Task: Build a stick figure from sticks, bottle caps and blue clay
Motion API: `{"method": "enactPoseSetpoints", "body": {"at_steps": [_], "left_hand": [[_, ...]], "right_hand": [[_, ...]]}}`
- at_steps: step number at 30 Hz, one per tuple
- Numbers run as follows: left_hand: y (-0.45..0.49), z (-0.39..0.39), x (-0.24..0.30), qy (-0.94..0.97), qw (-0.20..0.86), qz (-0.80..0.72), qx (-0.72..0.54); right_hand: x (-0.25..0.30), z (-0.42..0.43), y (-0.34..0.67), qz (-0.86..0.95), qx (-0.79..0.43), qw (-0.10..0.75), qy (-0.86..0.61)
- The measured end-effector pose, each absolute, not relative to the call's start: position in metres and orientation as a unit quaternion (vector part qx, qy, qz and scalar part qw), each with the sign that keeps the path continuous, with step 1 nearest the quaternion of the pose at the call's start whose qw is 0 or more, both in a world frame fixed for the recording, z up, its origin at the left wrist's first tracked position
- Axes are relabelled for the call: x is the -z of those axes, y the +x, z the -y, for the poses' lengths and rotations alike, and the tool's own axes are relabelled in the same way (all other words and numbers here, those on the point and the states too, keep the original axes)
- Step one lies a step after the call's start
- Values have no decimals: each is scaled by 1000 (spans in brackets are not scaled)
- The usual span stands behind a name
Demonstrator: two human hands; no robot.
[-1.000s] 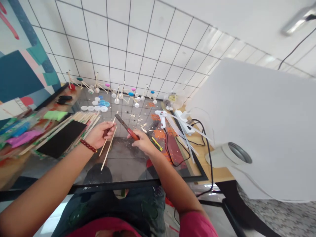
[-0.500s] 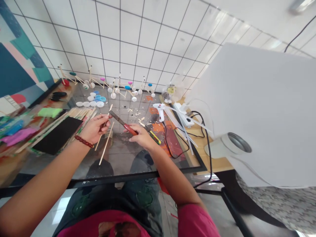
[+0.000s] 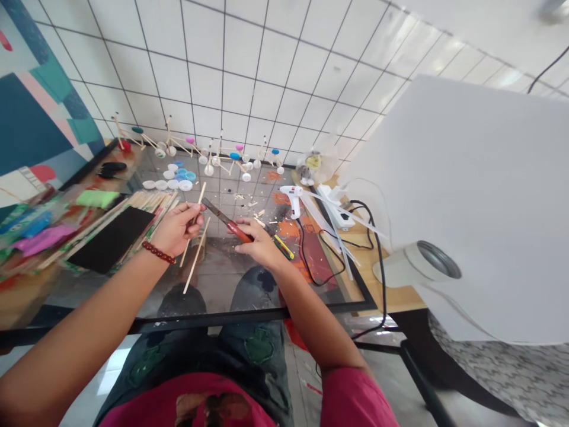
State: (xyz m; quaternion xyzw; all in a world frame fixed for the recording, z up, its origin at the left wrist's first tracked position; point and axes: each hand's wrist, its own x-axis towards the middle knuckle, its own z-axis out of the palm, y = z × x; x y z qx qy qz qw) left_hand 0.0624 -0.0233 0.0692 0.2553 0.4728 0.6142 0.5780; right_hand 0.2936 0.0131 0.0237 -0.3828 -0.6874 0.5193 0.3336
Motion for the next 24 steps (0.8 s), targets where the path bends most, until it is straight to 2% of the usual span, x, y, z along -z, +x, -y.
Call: {"method": "enactPoseSetpoints", "body": {"at_steps": [10, 24], "left_hand": [[63, 23, -62, 263, 614, -464, -582], [54, 24, -62, 357, 580, -484, -549]], "right_hand": [[-24, -12, 293, 688, -537, 326, -362], [-36, -20, 300, 830, -354, 294, -314]]}}
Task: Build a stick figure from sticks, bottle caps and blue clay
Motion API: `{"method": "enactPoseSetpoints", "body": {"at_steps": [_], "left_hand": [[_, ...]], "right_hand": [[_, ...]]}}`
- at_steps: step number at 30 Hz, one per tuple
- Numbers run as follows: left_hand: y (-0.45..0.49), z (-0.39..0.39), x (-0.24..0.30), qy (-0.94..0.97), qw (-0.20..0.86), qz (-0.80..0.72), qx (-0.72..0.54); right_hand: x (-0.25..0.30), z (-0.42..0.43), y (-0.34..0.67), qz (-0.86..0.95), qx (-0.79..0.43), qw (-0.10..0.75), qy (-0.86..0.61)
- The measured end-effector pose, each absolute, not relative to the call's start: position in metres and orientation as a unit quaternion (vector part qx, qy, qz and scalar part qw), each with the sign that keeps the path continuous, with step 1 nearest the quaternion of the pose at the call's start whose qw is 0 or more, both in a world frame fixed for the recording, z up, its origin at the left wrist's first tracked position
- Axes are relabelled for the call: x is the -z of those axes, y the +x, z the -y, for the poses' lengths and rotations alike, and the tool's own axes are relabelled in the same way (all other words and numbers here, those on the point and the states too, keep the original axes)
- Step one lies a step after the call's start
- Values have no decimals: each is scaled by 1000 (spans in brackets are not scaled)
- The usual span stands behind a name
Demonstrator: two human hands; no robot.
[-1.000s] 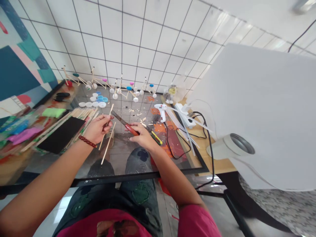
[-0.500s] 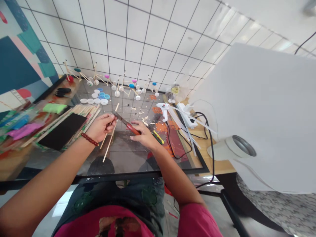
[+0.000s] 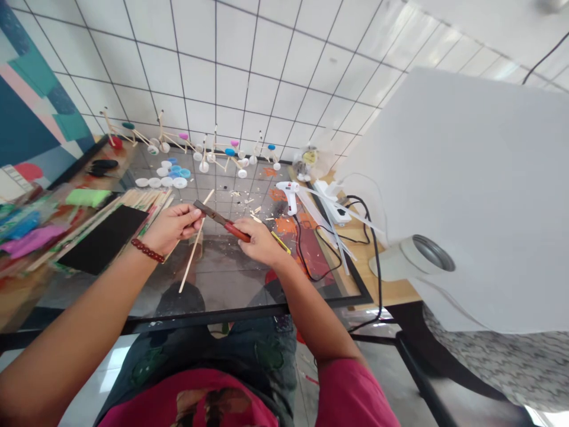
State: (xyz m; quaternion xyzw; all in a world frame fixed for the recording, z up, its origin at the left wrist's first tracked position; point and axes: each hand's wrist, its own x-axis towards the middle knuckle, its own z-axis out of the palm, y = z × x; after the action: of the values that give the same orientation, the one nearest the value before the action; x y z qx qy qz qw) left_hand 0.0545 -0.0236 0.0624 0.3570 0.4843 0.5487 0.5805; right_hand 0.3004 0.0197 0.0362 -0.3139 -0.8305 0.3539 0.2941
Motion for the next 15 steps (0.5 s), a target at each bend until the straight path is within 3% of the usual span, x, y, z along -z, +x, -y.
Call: {"method": "enactPoseSetpoints", "body": {"at_steps": [6, 10, 15], "left_hand": [[55, 23, -62, 339, 572, -506, -550], [58, 24, -60, 392, 498, -538, -556], [67, 32, -58, 492, 424, -542, -534]], "right_hand": [[-33, -12, 297, 841, -323, 265, -344], [-26, -9, 292, 798, -325, 300, -409], [-24, -10, 293, 818, -306, 240, -424]]}}
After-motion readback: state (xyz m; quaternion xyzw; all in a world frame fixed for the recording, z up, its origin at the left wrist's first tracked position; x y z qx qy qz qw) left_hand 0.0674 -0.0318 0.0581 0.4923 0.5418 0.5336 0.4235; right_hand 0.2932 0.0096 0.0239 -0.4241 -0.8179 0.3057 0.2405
